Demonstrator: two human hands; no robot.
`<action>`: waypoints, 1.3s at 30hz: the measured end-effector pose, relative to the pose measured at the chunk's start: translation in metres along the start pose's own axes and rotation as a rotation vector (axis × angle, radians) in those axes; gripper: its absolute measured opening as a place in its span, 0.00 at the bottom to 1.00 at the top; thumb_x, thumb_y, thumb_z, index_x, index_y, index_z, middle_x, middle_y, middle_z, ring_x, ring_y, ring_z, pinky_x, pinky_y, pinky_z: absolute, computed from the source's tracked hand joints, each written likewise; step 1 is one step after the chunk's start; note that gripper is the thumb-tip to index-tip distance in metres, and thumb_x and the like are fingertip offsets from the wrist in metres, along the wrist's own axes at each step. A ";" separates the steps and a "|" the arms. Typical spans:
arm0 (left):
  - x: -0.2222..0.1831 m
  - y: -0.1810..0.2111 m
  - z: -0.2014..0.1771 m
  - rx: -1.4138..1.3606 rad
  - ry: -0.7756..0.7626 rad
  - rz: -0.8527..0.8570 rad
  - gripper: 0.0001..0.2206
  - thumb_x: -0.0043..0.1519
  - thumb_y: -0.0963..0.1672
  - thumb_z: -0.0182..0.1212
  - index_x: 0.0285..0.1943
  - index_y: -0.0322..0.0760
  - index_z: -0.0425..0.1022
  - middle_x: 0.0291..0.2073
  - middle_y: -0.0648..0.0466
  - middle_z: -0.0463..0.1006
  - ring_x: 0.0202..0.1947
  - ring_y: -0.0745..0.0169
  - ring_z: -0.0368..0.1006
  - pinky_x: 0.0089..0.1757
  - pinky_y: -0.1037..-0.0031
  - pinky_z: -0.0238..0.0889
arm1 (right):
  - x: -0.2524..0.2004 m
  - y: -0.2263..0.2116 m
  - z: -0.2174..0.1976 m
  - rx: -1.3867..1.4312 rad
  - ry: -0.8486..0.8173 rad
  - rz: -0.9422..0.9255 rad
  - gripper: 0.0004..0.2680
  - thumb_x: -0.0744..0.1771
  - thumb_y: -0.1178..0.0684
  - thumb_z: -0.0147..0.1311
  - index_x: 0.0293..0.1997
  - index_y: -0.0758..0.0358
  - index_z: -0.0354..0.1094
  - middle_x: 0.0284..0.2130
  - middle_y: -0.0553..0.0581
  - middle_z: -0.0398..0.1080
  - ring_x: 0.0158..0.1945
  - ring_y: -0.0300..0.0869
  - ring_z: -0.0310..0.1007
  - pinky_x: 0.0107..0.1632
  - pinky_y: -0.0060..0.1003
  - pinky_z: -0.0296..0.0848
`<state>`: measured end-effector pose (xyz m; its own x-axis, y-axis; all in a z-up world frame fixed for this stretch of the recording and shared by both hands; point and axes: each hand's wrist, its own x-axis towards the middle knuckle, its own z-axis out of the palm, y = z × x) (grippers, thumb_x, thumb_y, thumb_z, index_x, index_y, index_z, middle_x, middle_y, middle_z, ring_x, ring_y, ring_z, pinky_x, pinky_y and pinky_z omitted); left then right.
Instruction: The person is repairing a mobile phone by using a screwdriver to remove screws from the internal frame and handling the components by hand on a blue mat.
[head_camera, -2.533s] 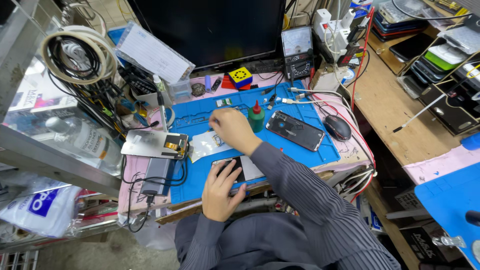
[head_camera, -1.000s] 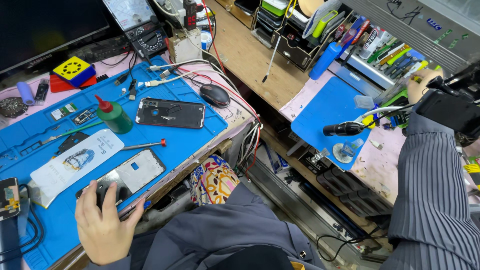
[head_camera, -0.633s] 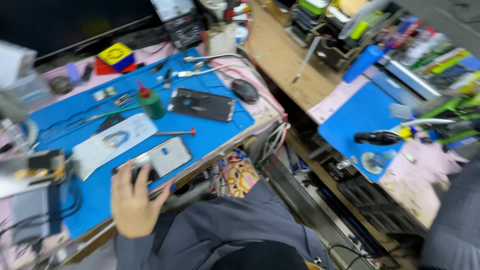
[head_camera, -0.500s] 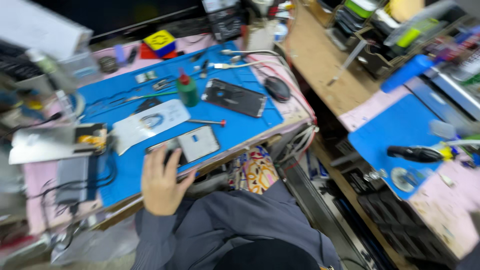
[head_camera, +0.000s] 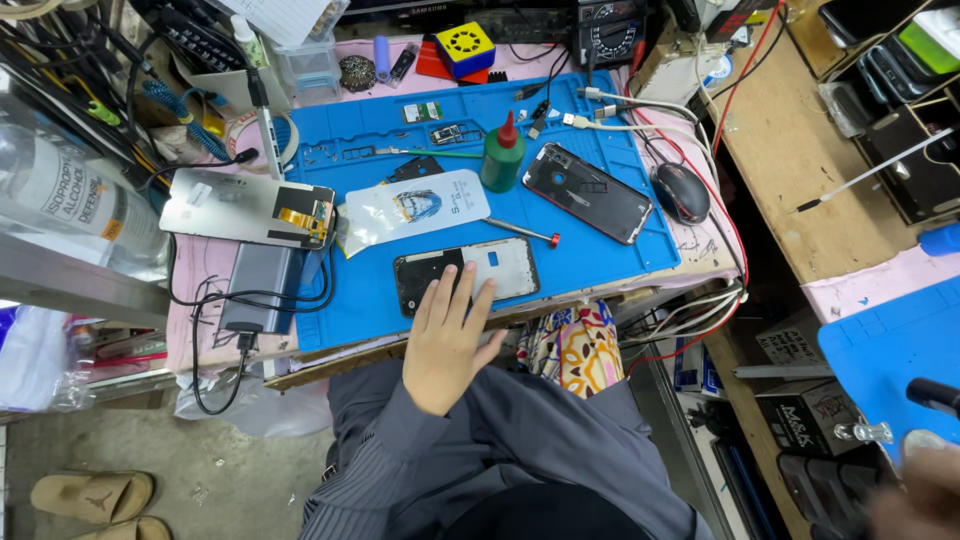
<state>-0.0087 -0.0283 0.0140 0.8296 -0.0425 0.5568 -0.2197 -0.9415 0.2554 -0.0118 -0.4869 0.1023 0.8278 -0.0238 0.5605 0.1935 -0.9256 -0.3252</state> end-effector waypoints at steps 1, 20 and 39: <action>-0.001 0.000 0.001 -0.017 0.005 -0.011 0.29 0.58 0.49 0.68 0.68 0.36 0.69 0.70 0.43 0.64 0.70 0.40 0.59 0.65 0.54 0.54 | 0.008 -0.024 0.014 0.079 -0.067 -0.058 0.11 0.72 0.50 0.48 0.41 0.67 0.73 0.24 0.53 0.69 0.25 0.36 0.63 0.30 0.31 0.65; 0.010 0.024 -0.039 -0.815 -0.009 -0.307 0.08 0.59 0.43 0.69 0.45 0.37 0.83 0.43 0.54 0.84 0.48 0.54 0.73 0.54 0.65 0.62 | 0.091 -0.241 0.166 2.012 -0.966 0.728 0.14 0.76 0.39 0.34 0.49 0.58 0.62 0.28 0.49 0.52 0.29 0.37 0.52 0.32 0.32 0.56; 0.017 0.015 -0.051 -0.306 0.169 0.003 0.11 0.54 0.38 0.68 0.46 0.34 0.79 0.41 0.54 0.79 0.44 0.54 0.73 0.46 0.63 0.64 | 0.101 -0.244 0.136 0.352 -0.441 -0.996 0.13 0.64 0.55 0.61 0.53 0.57 0.68 0.45 0.53 0.71 0.56 0.49 0.69 0.67 0.59 0.54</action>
<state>-0.0241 -0.0264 0.0678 0.7378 0.0351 0.6741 -0.3867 -0.7965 0.4648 0.0968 -0.2118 0.1347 0.3230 0.8599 0.3952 0.9463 -0.3002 -0.1203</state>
